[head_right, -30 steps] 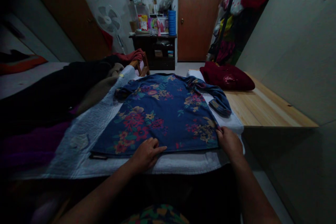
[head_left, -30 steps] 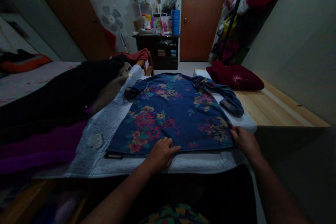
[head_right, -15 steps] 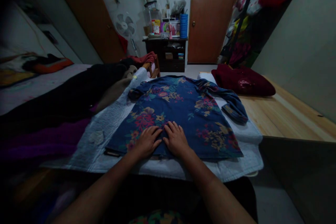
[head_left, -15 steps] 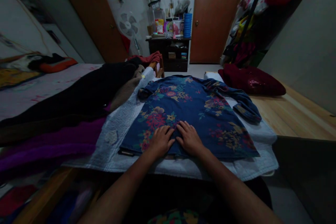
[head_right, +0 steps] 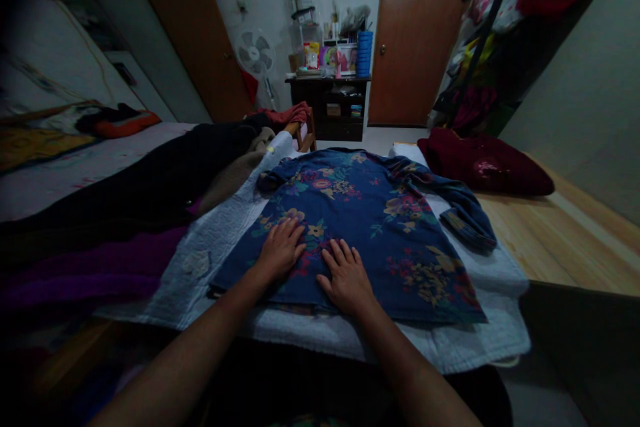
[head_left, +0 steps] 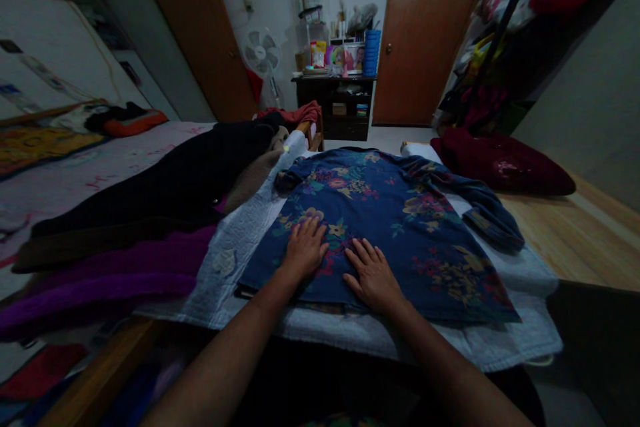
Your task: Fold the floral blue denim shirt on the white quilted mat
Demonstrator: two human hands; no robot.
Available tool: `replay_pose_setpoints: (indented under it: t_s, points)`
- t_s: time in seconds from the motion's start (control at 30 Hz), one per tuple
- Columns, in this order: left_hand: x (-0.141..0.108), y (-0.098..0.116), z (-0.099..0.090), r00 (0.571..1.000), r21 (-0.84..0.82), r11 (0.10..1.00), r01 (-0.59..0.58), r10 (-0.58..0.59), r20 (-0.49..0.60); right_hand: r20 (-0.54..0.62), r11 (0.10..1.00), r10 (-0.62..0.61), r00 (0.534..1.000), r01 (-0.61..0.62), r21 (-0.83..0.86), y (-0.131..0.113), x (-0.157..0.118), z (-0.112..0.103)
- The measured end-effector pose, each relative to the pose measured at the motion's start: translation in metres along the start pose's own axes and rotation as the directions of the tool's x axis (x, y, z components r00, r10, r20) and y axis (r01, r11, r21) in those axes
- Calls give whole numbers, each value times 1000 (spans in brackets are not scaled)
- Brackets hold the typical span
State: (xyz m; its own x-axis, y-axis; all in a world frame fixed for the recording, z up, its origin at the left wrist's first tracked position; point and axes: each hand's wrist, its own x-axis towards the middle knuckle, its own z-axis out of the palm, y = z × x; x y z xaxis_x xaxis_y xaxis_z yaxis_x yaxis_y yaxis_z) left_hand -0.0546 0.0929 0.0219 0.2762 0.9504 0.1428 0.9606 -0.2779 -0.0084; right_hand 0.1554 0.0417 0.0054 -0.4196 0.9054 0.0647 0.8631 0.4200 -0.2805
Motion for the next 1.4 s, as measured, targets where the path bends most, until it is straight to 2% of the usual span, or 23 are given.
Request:
replay_pose_setpoints:
  t_s: [0.1, 0.23, 0.3, 0.37, 0.43, 0.5, 0.53, 0.6, 0.73, 0.9, 0.97, 1.07, 1.13, 1.2, 1.3, 1.4]
  points:
    - [14, -17, 16, 983, -11, 991, 130, -127, 131, -1, 1000, 2, 1000, -2, -1, 1, 0, 1]
    - [30, -51, 15, 911, 44, 944, 327, -327, 253, 2, 1000, 0, 1000, 0, 1, 3, 1, 4]
    - [38, -61, 11, 866, 80, 906, 415, -421, 269, -2, 1000, -4, 1000, 4, 2, 4, 1, 5]
    - [44, -63, 11, 855, 108, 879, 464, -477, 204, -7, 1000, -6, 1000, 6, 1, 4, 1, 6]
    - [45, -58, 16, 908, 98, 911, 401, -409, 94, -11, 1000, -4, 1000, 4, 1, 4, 1, 5]
    - [43, -50, 23, 969, 47, 969, 242, -243, 38, -12, 1000, -3, 1000, 3, 1, 3, 1, 4]
    - [42, -47, 26, 985, 14, 986, 167, -167, 35, -12, 1000, -3, 1000, 3, 1, 3, 1, 3]
    - [39, -45, 29, 992, -29, 993, 113, -111, 58, -12, 1000, -2, 1000, 2, 1, 2, 0, 2]
    - [36, -58, 26, 980, -3, 985, 174, -172, 104, -11, 1000, -1, 1000, 1, 0, 2, 0, 0]
    - [29, -78, 21, 994, -15, 995, 98, -97, 56, -19, 1000, -1, 1000, 1, 7, 2, 0, 1]
    - [23, -83, 19, 995, -22, 995, 99, -98, 27, -38, 999, 42, 998, -42, 5, 3, 0, 3]
    - [13, -85, 13, 989, -7, 989, 146, -146, -1, -78, 983, 184, 980, -186, -12, 4, -1, 6]
    - [8, -78, 8, 982, 20, 982, 186, -185, -37, -93, 967, 252, 963, -255, -23, 4, -1, 8]
    - [8, -60, 4, 980, 25, 983, 184, -181, -82, -97, 962, 268, 958, -272, -31, 5, 0, 8]
    - [9, -12, 6, 998, -125, 992, 3, -10, -59, -73, 967, 253, 965, -255, -21, 11, 2, 6]
    - [7, 40, 15, 986, -298, 940, -164, 166, -17, -12, 975, 221, 975, -221, 3, 25, 4, 1]
